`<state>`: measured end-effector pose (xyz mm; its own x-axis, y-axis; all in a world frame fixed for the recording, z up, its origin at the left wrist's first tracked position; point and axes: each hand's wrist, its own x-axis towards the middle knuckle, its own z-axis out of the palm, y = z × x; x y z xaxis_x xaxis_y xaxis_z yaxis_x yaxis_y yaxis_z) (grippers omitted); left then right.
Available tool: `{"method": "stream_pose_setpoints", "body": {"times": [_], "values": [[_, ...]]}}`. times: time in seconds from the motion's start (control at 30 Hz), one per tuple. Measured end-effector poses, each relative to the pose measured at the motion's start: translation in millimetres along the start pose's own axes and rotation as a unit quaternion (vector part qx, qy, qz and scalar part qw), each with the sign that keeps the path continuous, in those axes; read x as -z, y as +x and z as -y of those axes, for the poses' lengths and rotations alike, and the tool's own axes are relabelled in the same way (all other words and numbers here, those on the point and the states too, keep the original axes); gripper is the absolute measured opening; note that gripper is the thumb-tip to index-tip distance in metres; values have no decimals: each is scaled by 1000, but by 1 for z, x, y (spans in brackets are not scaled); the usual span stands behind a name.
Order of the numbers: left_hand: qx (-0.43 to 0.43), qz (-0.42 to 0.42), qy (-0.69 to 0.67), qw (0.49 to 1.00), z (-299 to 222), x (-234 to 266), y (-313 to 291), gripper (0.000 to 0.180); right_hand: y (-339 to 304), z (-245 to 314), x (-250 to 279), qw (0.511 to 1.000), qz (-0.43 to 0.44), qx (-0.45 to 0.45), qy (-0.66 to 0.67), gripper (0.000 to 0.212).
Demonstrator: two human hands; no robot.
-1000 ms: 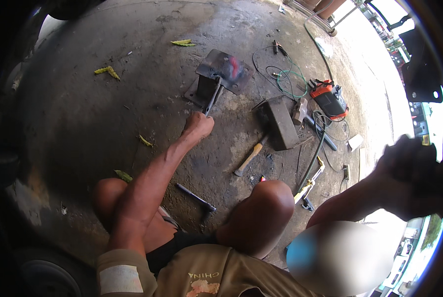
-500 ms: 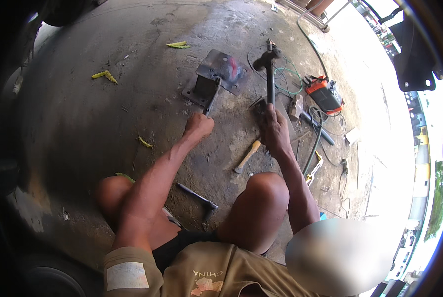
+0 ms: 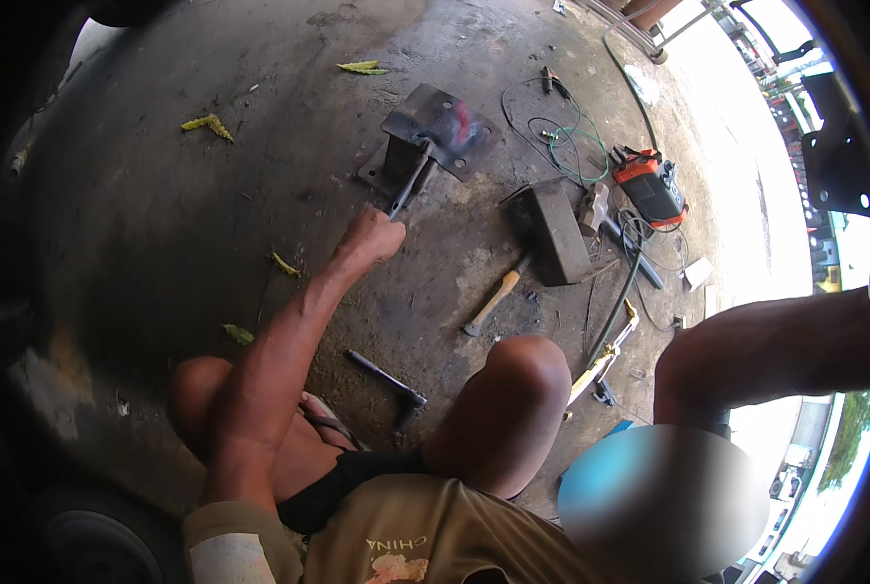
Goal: The person heats a metal bracket with a blowtorch, then uses a hammer and pliers to bend and shape the heated metal. The person repeats the heating and hammering process on different sections of the bracket.
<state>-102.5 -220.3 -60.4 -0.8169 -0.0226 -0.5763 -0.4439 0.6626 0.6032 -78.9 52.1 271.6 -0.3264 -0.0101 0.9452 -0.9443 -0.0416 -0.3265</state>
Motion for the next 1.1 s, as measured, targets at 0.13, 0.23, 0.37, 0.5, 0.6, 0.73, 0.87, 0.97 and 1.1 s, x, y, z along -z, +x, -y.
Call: {"method": "stream_pose_setpoints", "body": {"times": [0.13,0.23,0.37,0.5,0.6,0.73,0.87,0.97,1.1], "values": [[10,6,-4,1000,0,-1,-1,40,-194,-114,-27,941,19,-262,-213,42],[29,36,-56,997,2,-3,-11,41,-263,-102,-29,638,61,-759,-115,44],[-11,-59,-26,998,9,-5,18,37,-220,-55,-27,699,-8,-710,-91,44],[32,17,-84,996,-15,8,11,41,-182,5,-15,807,-30,-578,-119,45],[35,-2,-59,998,2,0,13,44,-137,41,-15,933,-81,-340,-85,56],[15,15,-37,999,0,1,6,45,-21,30,5,994,-17,-38,99,53],[30,13,-33,999,-5,3,-1,44,-32,-59,-10,995,-21,-57,-74,51],[5,18,-17,1000,-13,4,2,44,-198,-146,-25,885,76,-408,-212,52],[-5,-4,-71,997,-3,0,10,32,-215,-117,-49,641,74,-760,-77,54]]}}
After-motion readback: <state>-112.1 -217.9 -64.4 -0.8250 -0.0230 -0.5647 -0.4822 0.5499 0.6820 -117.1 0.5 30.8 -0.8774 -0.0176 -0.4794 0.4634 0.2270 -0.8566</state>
